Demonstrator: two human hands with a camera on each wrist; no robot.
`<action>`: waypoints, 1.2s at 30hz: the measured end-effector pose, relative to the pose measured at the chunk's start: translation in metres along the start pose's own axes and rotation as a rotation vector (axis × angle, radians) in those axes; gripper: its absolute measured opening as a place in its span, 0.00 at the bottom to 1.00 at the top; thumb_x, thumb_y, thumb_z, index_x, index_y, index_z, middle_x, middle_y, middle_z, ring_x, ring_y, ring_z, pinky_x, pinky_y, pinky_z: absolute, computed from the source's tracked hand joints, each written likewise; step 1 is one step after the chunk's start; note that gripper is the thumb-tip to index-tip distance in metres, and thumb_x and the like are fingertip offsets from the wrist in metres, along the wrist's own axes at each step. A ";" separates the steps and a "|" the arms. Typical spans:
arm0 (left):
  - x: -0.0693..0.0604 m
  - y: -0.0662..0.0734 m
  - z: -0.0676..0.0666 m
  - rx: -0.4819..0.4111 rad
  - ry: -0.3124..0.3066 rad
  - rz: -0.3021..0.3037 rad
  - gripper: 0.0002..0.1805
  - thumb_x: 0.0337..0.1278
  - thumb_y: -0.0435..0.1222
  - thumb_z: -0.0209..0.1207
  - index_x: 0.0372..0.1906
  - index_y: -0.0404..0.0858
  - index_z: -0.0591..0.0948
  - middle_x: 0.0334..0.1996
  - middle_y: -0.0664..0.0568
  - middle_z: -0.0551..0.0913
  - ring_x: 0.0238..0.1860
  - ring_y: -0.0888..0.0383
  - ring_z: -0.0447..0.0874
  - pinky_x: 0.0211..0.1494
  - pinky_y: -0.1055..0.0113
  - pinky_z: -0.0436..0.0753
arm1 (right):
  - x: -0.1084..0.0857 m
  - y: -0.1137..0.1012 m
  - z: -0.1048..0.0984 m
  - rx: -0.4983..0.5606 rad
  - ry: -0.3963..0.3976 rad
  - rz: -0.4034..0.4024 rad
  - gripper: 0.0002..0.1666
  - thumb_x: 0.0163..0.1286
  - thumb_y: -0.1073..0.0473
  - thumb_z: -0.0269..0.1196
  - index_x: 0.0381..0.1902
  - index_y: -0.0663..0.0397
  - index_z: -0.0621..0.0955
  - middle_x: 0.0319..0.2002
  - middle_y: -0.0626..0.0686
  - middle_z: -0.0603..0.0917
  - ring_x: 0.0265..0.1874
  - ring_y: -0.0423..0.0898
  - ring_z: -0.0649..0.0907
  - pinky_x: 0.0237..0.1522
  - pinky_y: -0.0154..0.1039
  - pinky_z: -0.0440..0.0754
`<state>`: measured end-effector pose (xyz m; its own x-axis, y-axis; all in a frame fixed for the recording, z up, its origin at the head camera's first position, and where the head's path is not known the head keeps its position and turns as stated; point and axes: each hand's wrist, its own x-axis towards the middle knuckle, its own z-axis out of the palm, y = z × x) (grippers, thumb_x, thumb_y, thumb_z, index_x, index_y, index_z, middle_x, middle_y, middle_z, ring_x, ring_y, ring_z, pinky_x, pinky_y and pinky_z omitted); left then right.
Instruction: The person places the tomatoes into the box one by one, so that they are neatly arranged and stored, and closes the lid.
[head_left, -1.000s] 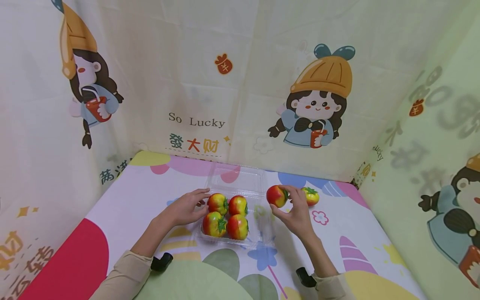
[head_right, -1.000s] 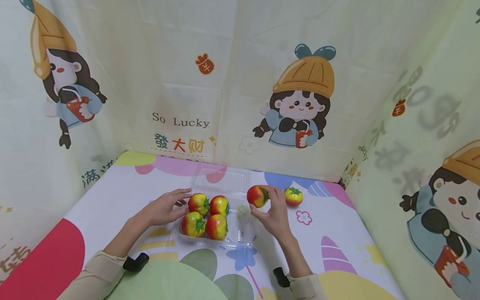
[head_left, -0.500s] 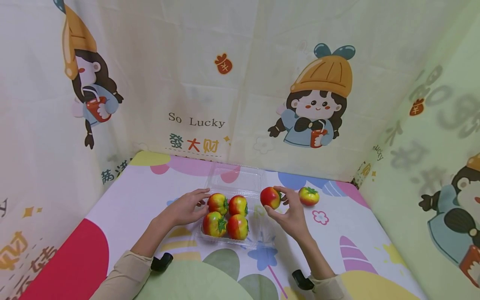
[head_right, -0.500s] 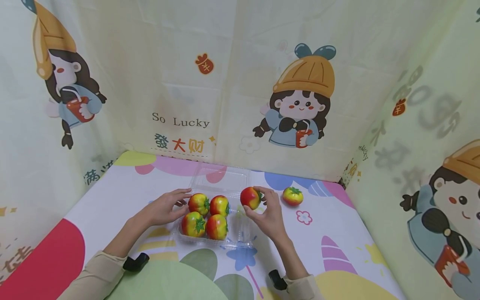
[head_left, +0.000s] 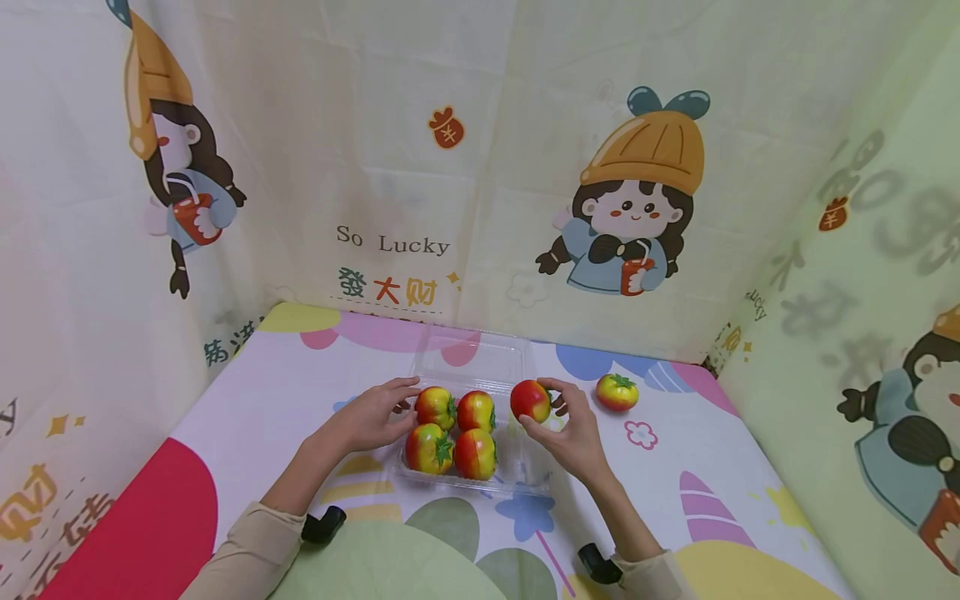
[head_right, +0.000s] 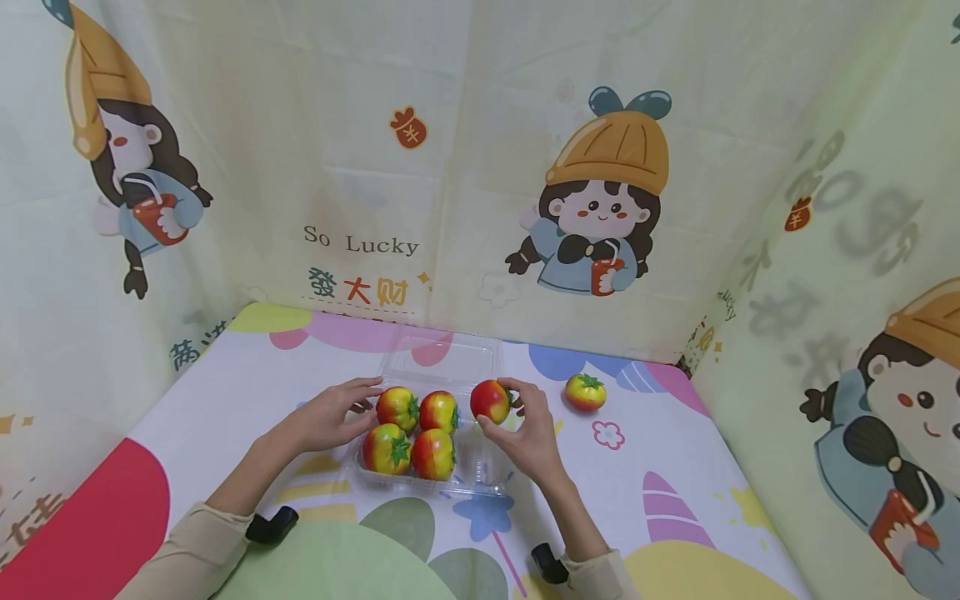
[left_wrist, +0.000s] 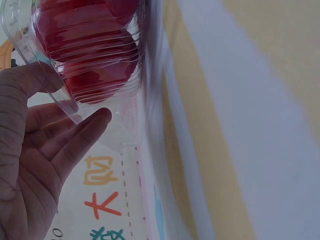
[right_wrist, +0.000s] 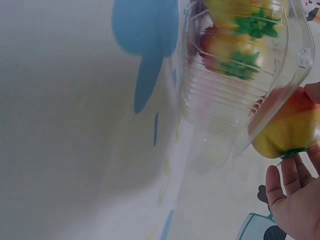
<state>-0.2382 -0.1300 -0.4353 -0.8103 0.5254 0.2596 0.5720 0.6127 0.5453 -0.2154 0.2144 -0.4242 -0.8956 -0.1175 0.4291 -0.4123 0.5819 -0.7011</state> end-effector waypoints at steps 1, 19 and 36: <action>0.000 0.000 0.000 0.000 0.000 0.000 0.24 0.66 0.36 0.60 0.63 0.29 0.80 0.69 0.36 0.74 0.48 0.52 0.89 0.56 0.55 0.86 | 0.000 -0.001 0.000 0.001 -0.004 0.007 0.39 0.55 0.56 0.78 0.65 0.48 0.77 0.58 0.51 0.80 0.47 0.47 0.75 0.49 0.56 0.81; 0.000 0.001 -0.001 0.001 -0.005 0.005 0.24 0.66 0.34 0.59 0.64 0.29 0.79 0.69 0.35 0.74 0.48 0.51 0.89 0.56 0.54 0.86 | -0.001 0.002 0.009 0.009 -0.065 0.013 0.37 0.56 0.54 0.77 0.64 0.49 0.77 0.58 0.51 0.79 0.50 0.47 0.74 0.50 0.55 0.81; -0.001 0.001 -0.001 0.008 0.003 0.005 0.23 0.66 0.35 0.60 0.63 0.29 0.80 0.69 0.36 0.74 0.48 0.51 0.89 0.56 0.54 0.87 | 0.004 0.003 0.016 -0.055 -0.117 0.029 0.36 0.57 0.49 0.77 0.62 0.51 0.79 0.56 0.51 0.81 0.56 0.58 0.74 0.55 0.58 0.79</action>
<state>-0.2365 -0.1304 -0.4340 -0.8080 0.5265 0.2645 0.5767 0.6147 0.5381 -0.2226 0.2024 -0.4337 -0.9218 -0.1913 0.3371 -0.3788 0.6290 -0.6789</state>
